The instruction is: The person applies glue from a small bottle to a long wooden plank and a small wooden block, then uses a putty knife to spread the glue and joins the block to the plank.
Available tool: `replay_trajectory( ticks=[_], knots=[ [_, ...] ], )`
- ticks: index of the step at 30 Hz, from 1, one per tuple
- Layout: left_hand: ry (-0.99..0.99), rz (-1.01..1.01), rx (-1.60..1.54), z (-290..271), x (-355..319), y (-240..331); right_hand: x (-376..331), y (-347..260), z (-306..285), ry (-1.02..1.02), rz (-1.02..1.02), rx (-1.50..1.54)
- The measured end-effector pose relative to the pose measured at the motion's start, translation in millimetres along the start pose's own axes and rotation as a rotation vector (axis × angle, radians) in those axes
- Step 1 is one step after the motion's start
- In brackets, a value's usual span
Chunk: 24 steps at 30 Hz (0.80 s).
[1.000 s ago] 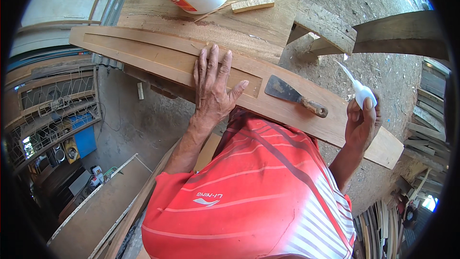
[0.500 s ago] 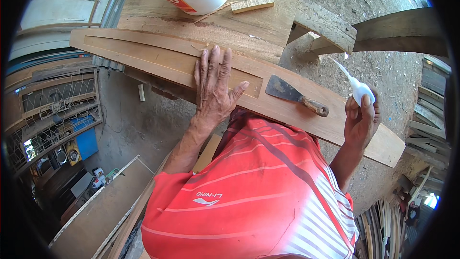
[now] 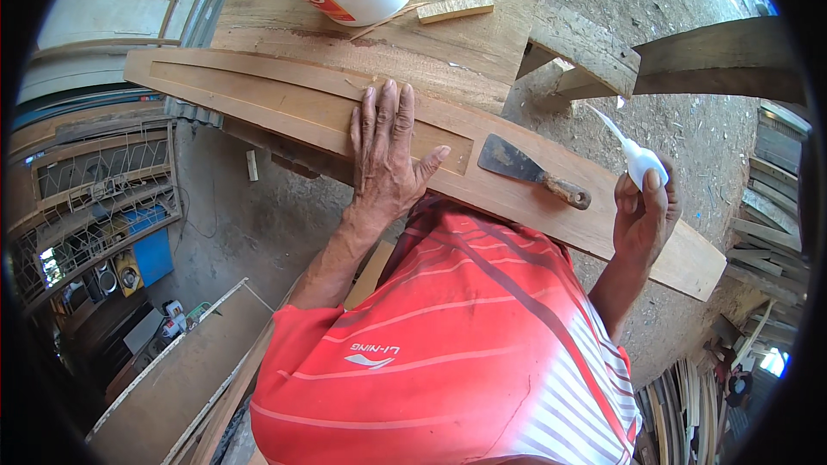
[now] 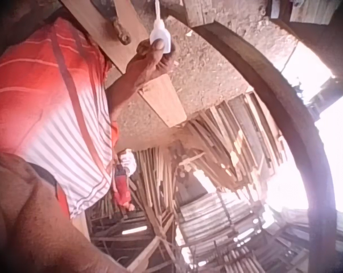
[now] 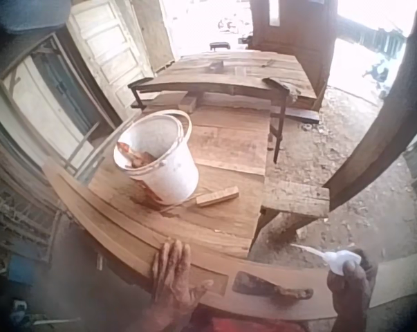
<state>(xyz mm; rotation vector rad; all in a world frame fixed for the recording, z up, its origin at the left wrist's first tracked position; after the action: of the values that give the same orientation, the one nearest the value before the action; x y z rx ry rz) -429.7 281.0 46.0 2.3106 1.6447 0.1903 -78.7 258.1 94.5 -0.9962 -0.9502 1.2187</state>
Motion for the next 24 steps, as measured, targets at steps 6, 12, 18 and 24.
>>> replay_trajectory(
  ticks=[6,12,18,24],
  knots=[
    [0.012,-0.025,-0.078,-2.2,-6.9,-11.7,2.6,9.6,34.5,-0.105,0.109,-0.041],
    [0.049,-0.047,-0.049,-8.3,-11.4,-24.9,11.4,35.5,103.9,-0.315,0.325,-0.171],
    [0.125,-0.044,-0.087,-7.4,-13.7,-30.9,20.4,59.2,121.8,-0.326,0.367,-0.239],
    [0.171,-0.066,-0.135,-9.0,-13.6,-31.0,16.6,63.2,119.9,-0.275,0.371,-0.242]
  ],
)
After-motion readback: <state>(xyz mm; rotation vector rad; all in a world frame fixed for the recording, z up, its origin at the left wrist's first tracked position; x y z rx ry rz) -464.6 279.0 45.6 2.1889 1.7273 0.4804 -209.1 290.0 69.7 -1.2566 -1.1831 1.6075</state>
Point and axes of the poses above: each hand's wrist, its own x-axis towards the middle knuckle, its own z-axis out of the palm, y = z × x, the point moved 8 cm from there along x, towards the middle knuckle, and after that the axes turned 14 degrees about -y, right-handed, at the moved point
